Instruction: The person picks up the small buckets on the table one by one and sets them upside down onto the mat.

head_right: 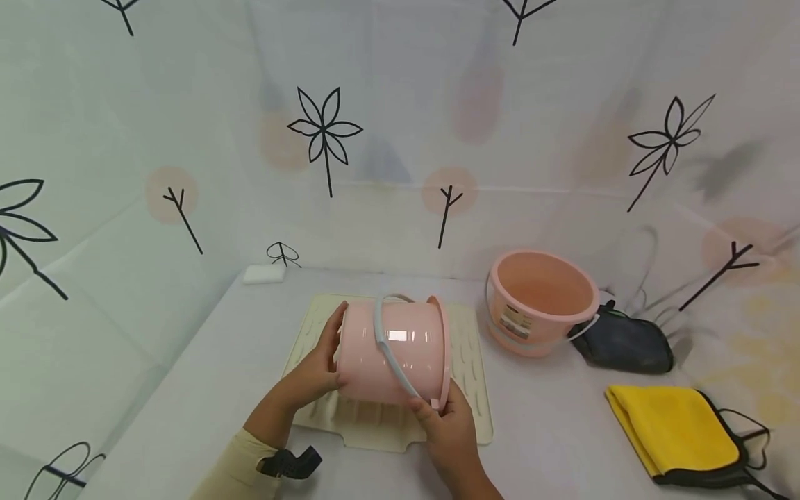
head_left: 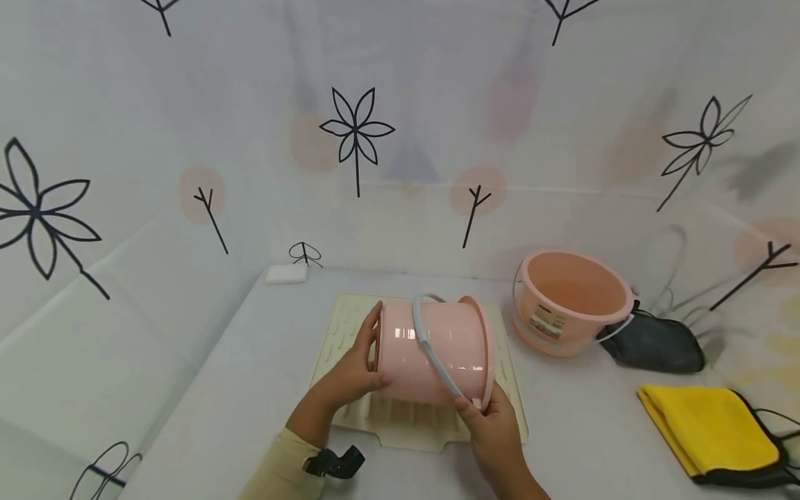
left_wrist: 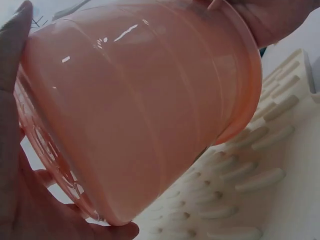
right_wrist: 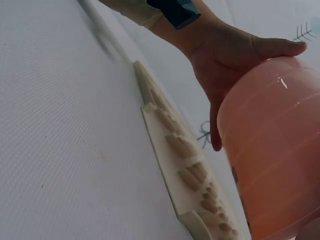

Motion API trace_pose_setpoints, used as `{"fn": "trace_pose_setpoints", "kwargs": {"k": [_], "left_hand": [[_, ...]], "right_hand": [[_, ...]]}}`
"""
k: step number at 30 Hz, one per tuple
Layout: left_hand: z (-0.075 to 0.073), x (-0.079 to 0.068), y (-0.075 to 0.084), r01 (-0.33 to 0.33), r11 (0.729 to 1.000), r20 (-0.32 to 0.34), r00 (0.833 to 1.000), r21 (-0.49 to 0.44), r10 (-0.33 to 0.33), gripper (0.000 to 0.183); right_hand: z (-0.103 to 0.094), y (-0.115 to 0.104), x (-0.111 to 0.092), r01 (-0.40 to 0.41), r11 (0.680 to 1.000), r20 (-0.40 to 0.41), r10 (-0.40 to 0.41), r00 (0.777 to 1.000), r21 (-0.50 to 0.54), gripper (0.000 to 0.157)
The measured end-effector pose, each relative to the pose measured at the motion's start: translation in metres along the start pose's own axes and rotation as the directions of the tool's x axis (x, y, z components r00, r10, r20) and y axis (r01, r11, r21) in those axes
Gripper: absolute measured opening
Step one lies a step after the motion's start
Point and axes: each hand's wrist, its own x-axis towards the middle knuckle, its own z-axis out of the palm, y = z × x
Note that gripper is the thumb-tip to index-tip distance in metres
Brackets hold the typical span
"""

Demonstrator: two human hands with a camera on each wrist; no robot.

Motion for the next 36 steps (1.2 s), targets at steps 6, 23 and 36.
{"fn": "trace_pose_setpoints", "kwargs": {"k": [6, 23, 36], "left_hand": [[0.006, 0.001, -0.008, 0.037, 0.998, -0.032, 0.999, -0.041, -0.039, 0.127], [0.015, -0.006, -0.013, -0.060, 0.994, -0.191, 0.981, -0.094, 0.041, 0.105], [-0.005, -0.006, -0.017, -0.092, 0.990, -0.216, 0.974, -0.106, 0.068, 0.111]], "right_hand": [[-0.001, 0.002, -0.002, -0.027, 0.999, 0.039, 0.028, 0.999, -0.021, 0.037], [-0.003, 0.002, -0.003, 0.049, 0.998, 0.134, -0.044, 0.990, -0.033, 0.033], [-0.019, 0.016, 0.009, 0.236, 0.966, 0.188, -0.214, 0.958, -0.102, 0.028]]}}
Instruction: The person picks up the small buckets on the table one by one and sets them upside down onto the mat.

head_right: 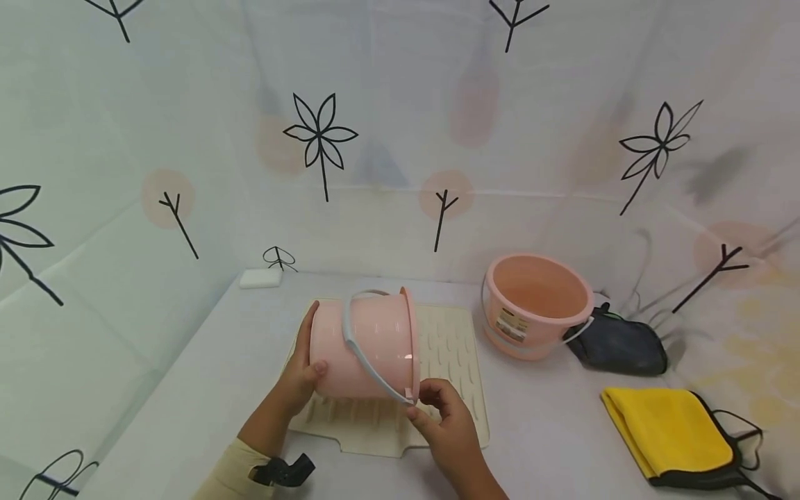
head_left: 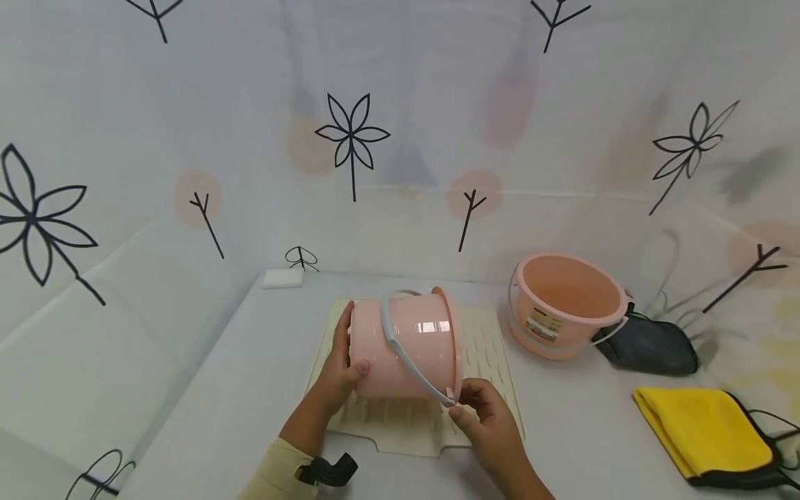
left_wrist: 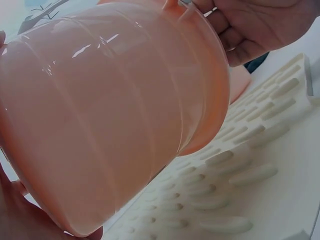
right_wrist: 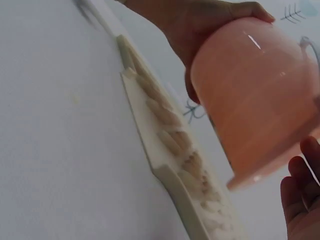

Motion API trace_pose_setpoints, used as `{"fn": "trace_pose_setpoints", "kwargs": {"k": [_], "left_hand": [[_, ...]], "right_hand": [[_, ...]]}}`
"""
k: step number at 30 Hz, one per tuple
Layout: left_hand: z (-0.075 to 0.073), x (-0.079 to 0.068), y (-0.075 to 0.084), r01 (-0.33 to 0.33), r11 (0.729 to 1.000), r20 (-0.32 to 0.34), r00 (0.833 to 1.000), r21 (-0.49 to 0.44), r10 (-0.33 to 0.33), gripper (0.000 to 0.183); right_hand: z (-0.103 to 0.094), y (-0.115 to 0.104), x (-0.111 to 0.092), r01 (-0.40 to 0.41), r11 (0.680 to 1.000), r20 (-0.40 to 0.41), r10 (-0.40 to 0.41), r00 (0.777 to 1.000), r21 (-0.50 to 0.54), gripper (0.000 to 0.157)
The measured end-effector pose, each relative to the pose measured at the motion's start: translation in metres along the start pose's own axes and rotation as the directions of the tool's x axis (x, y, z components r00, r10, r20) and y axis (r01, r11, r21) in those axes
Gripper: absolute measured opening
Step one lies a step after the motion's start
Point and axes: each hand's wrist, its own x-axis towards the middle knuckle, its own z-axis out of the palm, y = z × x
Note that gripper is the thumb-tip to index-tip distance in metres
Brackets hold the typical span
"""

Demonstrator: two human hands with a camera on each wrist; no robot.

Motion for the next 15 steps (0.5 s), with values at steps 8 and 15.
{"fn": "trace_pose_setpoints", "kwargs": {"k": [8, 15], "left_hand": [[-0.018, 0.000, 0.004, 0.030, 0.999, -0.023, 0.999, 0.028, -0.030, 0.111], [-0.039, -0.002, 0.019, 0.043, 0.992, -0.041, 0.998, 0.115, -0.039, 0.110]], "right_hand": [[-0.029, -0.002, 0.001, -0.113, 0.917, -0.066, 0.095, 0.993, -0.384, 0.032], [-0.058, 0.002, 0.001, -0.170, 0.811, -0.061, 0.164, 0.985, -0.560, 0.048]]}}
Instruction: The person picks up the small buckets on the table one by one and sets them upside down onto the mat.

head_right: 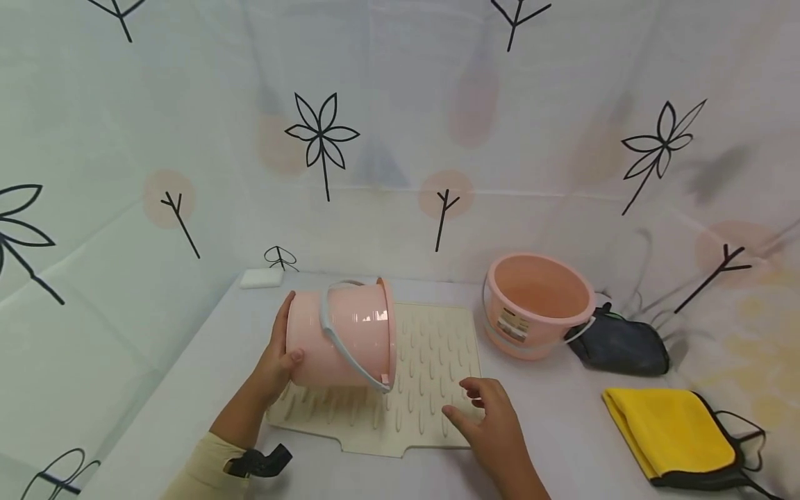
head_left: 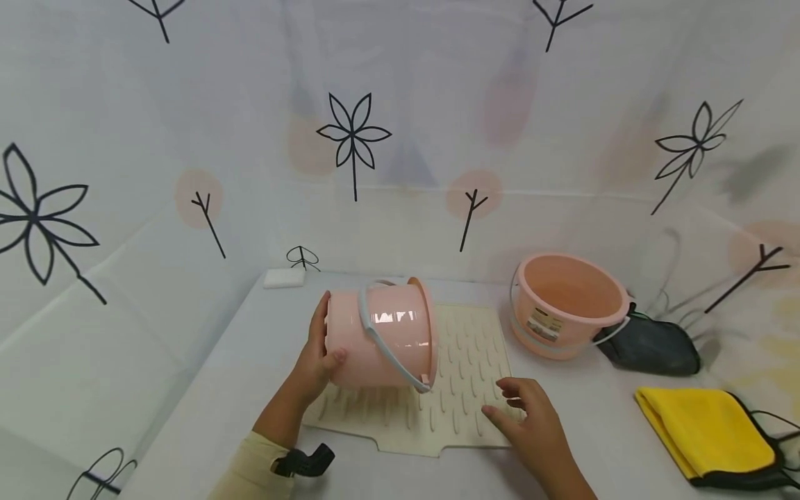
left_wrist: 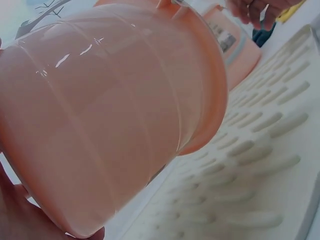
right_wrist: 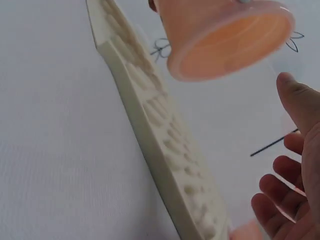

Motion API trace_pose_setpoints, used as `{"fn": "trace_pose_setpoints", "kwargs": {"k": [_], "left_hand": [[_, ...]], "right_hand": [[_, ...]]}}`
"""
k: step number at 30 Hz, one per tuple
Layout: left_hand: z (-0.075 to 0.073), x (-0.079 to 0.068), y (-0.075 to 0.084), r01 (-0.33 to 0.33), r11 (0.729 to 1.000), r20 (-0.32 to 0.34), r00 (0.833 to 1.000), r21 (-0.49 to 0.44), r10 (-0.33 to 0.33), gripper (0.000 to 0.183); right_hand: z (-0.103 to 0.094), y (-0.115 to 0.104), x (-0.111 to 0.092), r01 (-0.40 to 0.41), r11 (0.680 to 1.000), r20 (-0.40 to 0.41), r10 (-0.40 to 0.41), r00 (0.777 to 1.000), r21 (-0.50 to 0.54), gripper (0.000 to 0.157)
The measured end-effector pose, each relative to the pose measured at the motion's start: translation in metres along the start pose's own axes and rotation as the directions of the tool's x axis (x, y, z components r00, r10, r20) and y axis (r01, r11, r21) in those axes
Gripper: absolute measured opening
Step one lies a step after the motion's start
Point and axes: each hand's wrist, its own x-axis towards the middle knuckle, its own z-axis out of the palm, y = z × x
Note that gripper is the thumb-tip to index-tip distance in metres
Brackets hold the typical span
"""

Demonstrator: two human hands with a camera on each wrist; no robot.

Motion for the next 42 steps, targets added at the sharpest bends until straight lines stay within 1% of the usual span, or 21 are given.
{"fn": "trace_pose_setpoints", "kwargs": {"k": [4, 6, 10, 13, 17, 21, 24, 27, 31, 33, 36, 39, 42], "left_hand": [[-0.015, 0.001, 0.008, -0.010, 0.996, -0.024, 1.000, 0.089, 0.012, 0.110], [-0.022, 0.002, 0.011, -0.015, 0.991, -0.030, 0.999, 0.136, 0.020, 0.109], [-0.036, 0.006, 0.019, -0.017, 0.973, -0.041, 0.999, 0.231, 0.028, 0.109], [-0.045, 0.010, 0.025, -0.010, 0.949, -0.051, 0.998, 0.317, 0.028, 0.109], [-0.057, 0.014, 0.033, 0.002, 0.914, -0.066, 0.997, 0.405, 0.027, 0.108], [-0.066, 0.019, 0.042, 0.034, 0.892, -0.087, 0.996, 0.451, 0.006, 0.106], [-0.072, 0.023, 0.047, 0.052, 0.871, -0.087, 0.996, 0.489, -0.010, 0.106], [-0.079, 0.026, 0.051, 0.054, 0.831, -0.080, 0.997, 0.554, -0.011, 0.107], [-0.086, 0.028, 0.057, 0.084, 0.769, -0.085, 0.996, 0.634, -0.038, 0.109], [-0.089, 0.029, 0.060, 0.105, 0.744, -0.089, 0.994, 0.659, -0.062, 0.109], [-0.093, 0.032, 0.064, 0.119, 0.715, -0.087, 0.993, 0.688, -0.082, 0.108], [-0.094, 0.038, 0.067, 0.102, 0.687, -0.069, 0.995, 0.720, -0.076, 0.108], [-0.093, 0.043, 0.070, 0.088, 0.658, -0.042, 0.995, 0.748, -0.086, 0.109]], "right_hand": [[-0.008, 0.009, 0.001, -0.039, 0.999, 0.068, 0.041, 0.997, -0.033, 0.058], [-0.010, 0.013, 0.001, -0.047, 0.997, 0.106, 0.054, 0.993, -0.068, 0.064], [-0.013, 0.025, -0.001, 0.000, 0.989, 0.151, 0.023, 0.988, -0.149, 0.074], [-0.013, 0.035, -0.001, 0.037, 0.980, 0.192, 0.002, 0.981, -0.198, 0.082], [-0.012, 0.047, 0.001, 0.024, 0.974, 0.277, 0.041, 0.960, -0.224, 0.091], [-0.016, 0.056, 0.002, -0.025, 0.981, 0.359, 0.095, 0.929, -0.194, 0.098], [-0.019, 0.059, 0.002, -0.058, 0.984, 0.415, 0.125, 0.901, -0.171, 0.103], [-0.020, 0.060, 0.003, -0.092, 0.980, 0.456, 0.164, 0.875, -0.175, 0.104], [-0.019, 0.059, 0.004, -0.126, 0.973, 0.478, 0.205, 0.854, -0.193, 0.104], [-0.018, 0.058, 0.004, -0.131, 0.970, 0.480, 0.216, 0.850, -0.204, 0.104], [-0.017, 0.058, 0.004, -0.141, 0.967, 0.479, 0.230, 0.847, -0.214, 0.105], [-0.016, 0.058, 0.005, -0.148, 0.966, 0.482, 0.236, 0.844, -0.214, 0.107], [-0.014, 0.059, 0.005, -0.157, 0.966, 0.484, 0.240, 0.842, -0.206, 0.107]]}}
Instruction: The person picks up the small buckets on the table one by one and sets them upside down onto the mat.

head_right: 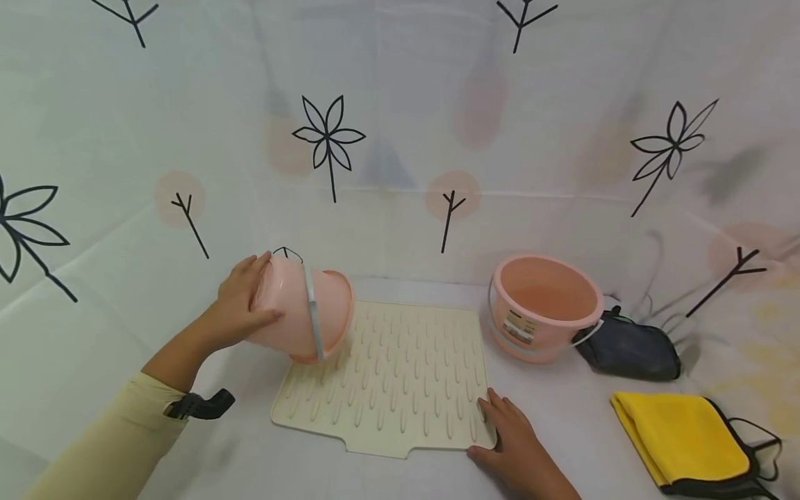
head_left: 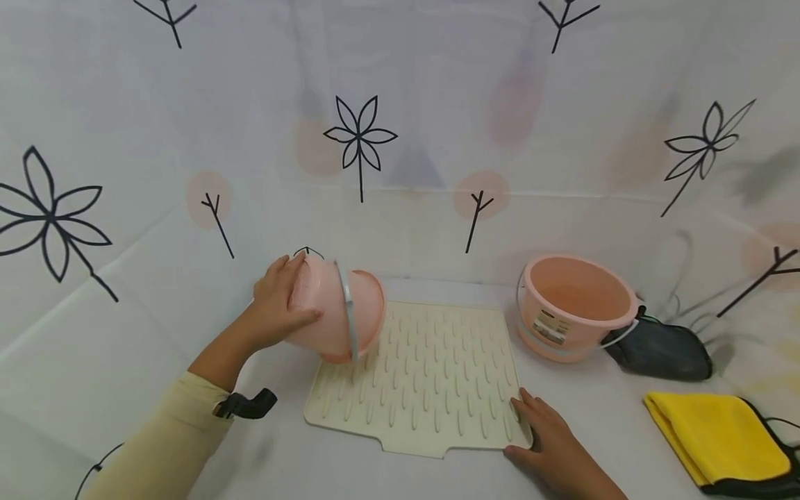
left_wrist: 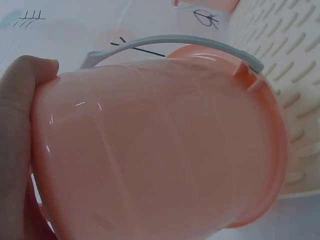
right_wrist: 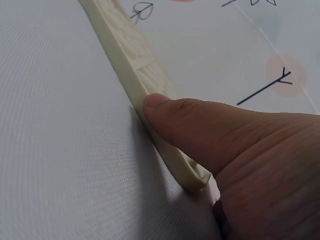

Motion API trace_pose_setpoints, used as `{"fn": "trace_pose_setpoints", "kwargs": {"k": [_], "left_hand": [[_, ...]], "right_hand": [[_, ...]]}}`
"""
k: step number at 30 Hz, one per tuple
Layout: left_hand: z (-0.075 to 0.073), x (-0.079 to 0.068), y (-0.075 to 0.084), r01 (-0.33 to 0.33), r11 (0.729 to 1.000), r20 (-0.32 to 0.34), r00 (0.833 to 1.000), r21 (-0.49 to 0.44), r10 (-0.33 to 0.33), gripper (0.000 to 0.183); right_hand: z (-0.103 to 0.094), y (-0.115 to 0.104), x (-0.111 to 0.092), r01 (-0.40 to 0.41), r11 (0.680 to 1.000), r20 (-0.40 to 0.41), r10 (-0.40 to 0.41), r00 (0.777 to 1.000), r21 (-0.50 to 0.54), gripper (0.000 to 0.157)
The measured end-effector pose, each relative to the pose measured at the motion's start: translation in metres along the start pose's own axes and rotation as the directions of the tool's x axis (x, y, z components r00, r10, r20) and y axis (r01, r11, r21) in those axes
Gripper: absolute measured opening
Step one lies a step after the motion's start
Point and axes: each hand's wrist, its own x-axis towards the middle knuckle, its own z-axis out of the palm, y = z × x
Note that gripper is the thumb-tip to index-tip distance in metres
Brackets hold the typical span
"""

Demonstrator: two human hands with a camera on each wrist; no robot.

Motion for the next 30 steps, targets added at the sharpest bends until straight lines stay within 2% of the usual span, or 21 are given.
{"fn": "trace_pose_setpoints", "kwargs": {"k": [2, 6, 10, 14, 19, 23, 30], "left_hand": [[0.001, 0.005, 0.004, -0.015, 1.000, 0.022, 1.000, 0.027, 0.014, 0.109], [0.005, 0.009, 0.016, -0.001, 0.995, 0.068, 0.998, 0.097, -0.006, 0.109], [0.015, 0.007, 0.030, 0.012, 0.988, 0.110, 0.993, 0.155, -0.029, 0.110], [0.026, 0.004, 0.043, -0.021, 0.985, 0.135, 0.991, 0.170, -0.002, 0.111], [0.039, 0.007, 0.055, -0.049, 0.979, 0.125, 0.992, 0.196, 0.025, 0.110], [0.050, 0.011, 0.065, -0.080, 0.965, 0.129, 0.990, 0.250, 0.049, 0.108], [0.062, 0.015, 0.081, -0.147, 0.930, 0.179, 0.980, 0.337, 0.090, 0.102]], "right_hand": [[0.000, 0.000, -0.001, 0.015, 1.000, -0.008, -0.015, 1.000, 0.005, 0.106], [0.001, -0.001, -0.003, 0.033, 0.999, -0.022, -0.032, 0.999, 0.014, 0.104], [0.001, 0.000, -0.002, 0.042, 0.999, -0.031, -0.042, 0.999, 0.019, 0.103], [0.000, 0.002, -0.002, 0.060, 0.998, -0.040, -0.060, 0.997, 0.009, 0.102], [-0.001, 0.003, -0.002, 0.041, 0.999, -0.038, -0.041, 0.998, 0.009, 0.103], [-0.003, 0.001, -0.003, 0.034, 0.999, -0.032, -0.033, 0.999, 0.023, 0.104], [-0.003, 0.000, -0.003, 0.038, 0.999, -0.020, -0.038, 0.999, 0.032, 0.102]]}}
